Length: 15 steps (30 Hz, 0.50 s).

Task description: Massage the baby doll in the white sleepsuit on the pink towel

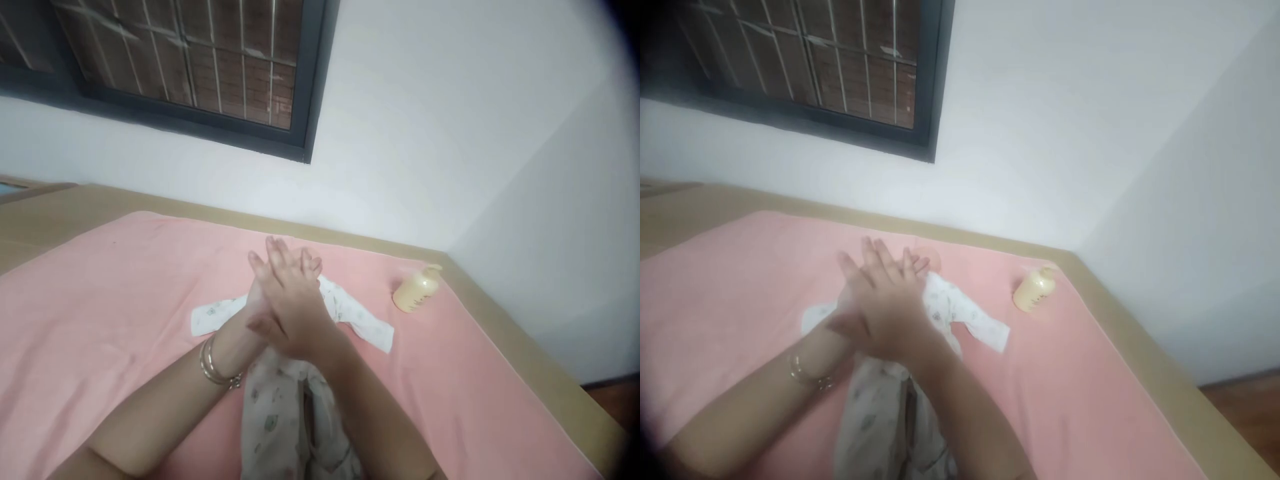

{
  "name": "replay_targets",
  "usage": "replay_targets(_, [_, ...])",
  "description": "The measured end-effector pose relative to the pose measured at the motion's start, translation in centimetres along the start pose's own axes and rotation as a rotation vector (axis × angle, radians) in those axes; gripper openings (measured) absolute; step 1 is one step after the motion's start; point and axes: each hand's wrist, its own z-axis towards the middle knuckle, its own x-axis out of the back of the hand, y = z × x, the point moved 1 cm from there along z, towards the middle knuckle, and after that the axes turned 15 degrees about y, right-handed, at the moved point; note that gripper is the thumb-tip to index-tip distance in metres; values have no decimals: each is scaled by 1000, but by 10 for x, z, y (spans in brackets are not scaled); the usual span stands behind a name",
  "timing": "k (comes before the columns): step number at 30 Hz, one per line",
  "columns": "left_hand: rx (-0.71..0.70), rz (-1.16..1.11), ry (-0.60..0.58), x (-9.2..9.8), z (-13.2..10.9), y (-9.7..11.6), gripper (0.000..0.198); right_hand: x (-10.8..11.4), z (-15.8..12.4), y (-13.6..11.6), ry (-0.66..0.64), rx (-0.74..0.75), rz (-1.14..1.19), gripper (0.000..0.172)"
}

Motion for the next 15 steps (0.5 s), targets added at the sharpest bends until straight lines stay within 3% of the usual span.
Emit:
replay_targets(4, [52, -149, 28, -4, -11, -6, 70, 1, 1, 3, -4, 20, 77, 79])
replay_targets(9, [391, -195, -257, 17, 19, 26, 59, -3, -4, 40, 76, -90, 110, 69])
replay_targets(11, [472, -242, -306, 23, 31, 40, 59, -6, -5, 43, 94, -120, 104, 67])
replay_targets(15, [359, -224, -264, 26, 42, 50, 64, -10, -7, 25, 78, -74, 108, 79])
